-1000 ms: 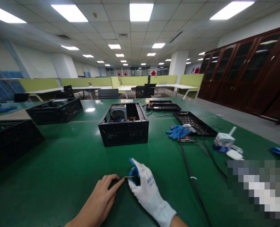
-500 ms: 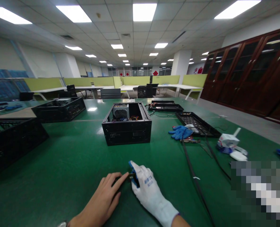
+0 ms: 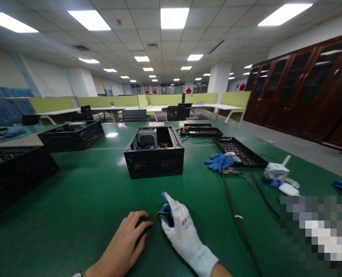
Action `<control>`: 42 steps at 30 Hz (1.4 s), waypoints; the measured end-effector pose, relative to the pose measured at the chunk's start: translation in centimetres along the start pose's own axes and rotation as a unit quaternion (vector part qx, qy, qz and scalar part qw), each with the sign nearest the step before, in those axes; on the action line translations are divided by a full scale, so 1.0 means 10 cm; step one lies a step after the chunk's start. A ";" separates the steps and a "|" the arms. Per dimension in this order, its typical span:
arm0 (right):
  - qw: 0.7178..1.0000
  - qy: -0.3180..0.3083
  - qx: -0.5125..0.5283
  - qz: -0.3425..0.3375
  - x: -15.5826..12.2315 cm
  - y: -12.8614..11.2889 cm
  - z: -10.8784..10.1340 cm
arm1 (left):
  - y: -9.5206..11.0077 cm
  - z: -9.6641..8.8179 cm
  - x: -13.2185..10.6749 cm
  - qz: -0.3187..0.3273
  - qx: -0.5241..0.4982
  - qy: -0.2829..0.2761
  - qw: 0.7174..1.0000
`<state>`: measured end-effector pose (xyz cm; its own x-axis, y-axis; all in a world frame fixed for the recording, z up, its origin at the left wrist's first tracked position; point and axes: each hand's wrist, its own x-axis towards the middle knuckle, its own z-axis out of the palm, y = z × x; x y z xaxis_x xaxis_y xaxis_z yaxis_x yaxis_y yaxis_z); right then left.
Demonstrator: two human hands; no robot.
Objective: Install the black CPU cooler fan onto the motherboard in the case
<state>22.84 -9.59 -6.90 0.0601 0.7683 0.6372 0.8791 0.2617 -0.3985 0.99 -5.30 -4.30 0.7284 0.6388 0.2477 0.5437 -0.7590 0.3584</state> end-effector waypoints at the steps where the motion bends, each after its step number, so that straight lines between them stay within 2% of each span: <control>1: 1.000 -0.003 -0.006 -0.004 0.00 0.00 0.01 | 0.00 0.00 0.00 -0.003 -0.007 0.003 1.000; 4: 0.999 -0.045 -0.028 -0.009 -0.01 0.02 0.06 | 0.02 -0.02 0.01 -0.001 -0.010 0.005 1.000; 8: 0.996 -0.083 -0.036 0.001 -0.01 0.02 0.10 | 0.05 -0.05 0.04 0.017 0.040 -0.017 0.999; 11: 0.997 -0.073 -0.027 0.010 0.00 0.02 0.10 | 0.06 -0.05 0.04 0.019 0.053 -0.023 0.998; 17: 1.000 0.019 -0.014 0.008 0.01 0.01 0.01 | 0.02 -0.02 0.01 0.029 0.038 0.013 0.999; 20: 0.999 0.041 -0.019 -0.005 0.01 0.00 0.01 | -0.01 -0.01 0.01 0.029 0.025 0.021 0.999; 25: 0.999 0.018 -0.026 -0.035 0.00 0.04 0.08 | 0.01 -0.02 0.04 0.019 0.031 0.000 0.999; 29: 0.999 -0.008 -0.022 -0.021 0.00 0.02 0.08 | 0.05 -0.03 0.04 0.015 0.035 -0.032 0.999; 33: 0.996 -0.077 -0.034 0.003 0.00 -0.03 0.04 | 0.03 -0.02 0.03 -0.005 0.006 -0.015 1.000; 35: 0.995 -0.093 -0.043 0.008 0.00 -0.03 0.03 | 0.01 -0.01 0.02 -0.012 -0.004 -0.008 1.000; 42: 0.999 -0.038 -0.030 0.009 0.00 0.02 0.04 | 0.00 -0.04 0.02 0.014 -0.034 0.007 0.999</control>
<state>22.80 -9.31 -7.21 0.0410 0.8155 0.5773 0.9052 0.2144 -0.3670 0.94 -5.13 -3.89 0.7368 0.6195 0.2709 0.4935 -0.7665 0.4110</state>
